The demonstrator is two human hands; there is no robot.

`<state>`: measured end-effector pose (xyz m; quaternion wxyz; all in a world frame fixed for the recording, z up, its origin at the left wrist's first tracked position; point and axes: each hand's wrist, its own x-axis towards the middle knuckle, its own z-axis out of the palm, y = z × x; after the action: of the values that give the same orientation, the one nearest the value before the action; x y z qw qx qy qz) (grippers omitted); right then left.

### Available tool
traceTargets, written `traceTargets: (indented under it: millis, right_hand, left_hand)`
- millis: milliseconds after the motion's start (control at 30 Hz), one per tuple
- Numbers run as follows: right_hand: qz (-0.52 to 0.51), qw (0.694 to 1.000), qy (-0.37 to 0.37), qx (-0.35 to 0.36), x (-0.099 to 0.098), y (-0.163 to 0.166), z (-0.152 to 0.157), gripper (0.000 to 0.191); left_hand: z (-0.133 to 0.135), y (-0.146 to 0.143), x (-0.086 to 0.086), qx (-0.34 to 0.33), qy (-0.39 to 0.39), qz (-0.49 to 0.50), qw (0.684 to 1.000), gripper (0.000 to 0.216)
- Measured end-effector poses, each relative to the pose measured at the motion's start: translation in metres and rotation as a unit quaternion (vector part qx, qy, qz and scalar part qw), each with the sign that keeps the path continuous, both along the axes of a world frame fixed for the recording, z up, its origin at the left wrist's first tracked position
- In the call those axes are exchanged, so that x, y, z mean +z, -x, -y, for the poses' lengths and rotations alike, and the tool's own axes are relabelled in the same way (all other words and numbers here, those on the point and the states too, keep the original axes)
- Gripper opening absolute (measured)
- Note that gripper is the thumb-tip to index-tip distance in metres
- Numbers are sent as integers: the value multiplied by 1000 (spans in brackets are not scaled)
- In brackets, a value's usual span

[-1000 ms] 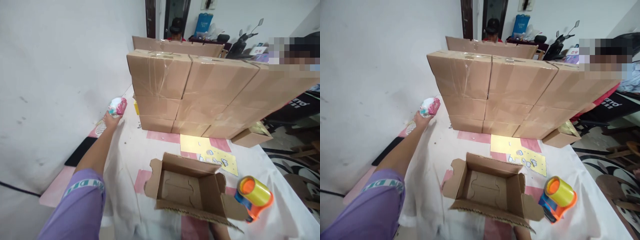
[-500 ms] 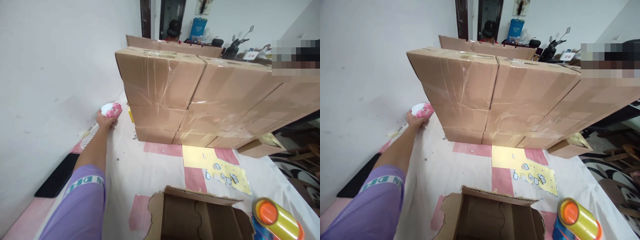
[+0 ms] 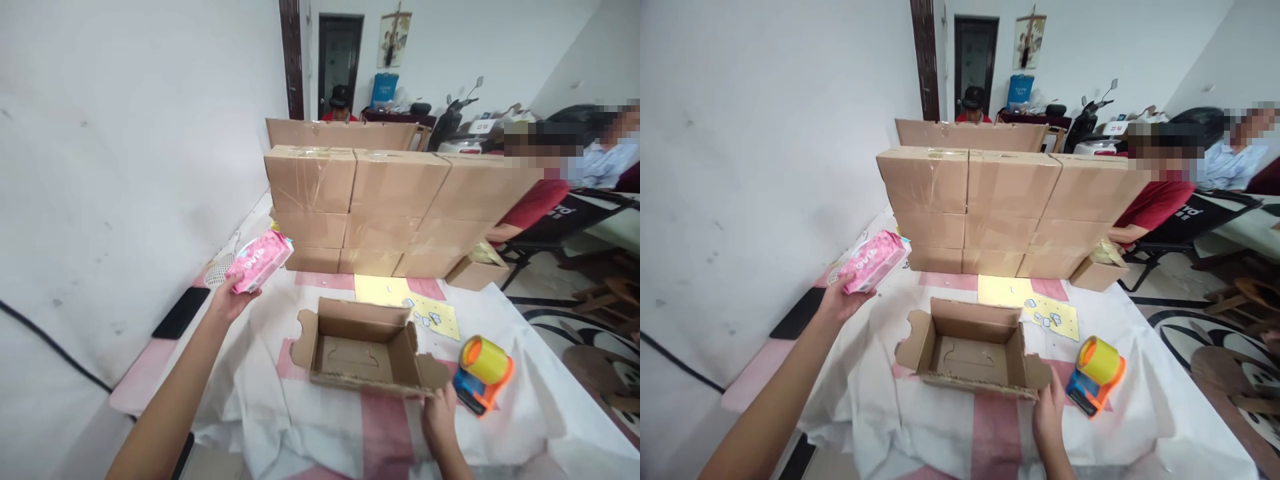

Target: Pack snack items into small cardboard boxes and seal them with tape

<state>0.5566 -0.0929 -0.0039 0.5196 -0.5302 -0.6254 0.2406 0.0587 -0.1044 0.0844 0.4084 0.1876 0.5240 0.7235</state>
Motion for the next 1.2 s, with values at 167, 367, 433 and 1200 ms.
traceTargets:
  millis: [167,367,433,1200]
  right_hand:
    - [-119,975,-182,55,114,7,-16,12]
    - [79,943,-21,322,208,58,-16,86]
    - [100,916,65,384,208,66,-23,89]
    - [519,760,-50,387,147,69,-44,73]
  left_hand:
    - [49,-75,47,-88,-69,-29,993,44]
    - [64,-158,88,-208,-61,-121,969,65]
    - [63,-175,89,-235,-58,-163,956,69]
    - [18,-199,24,-375,58,-681,626,76]
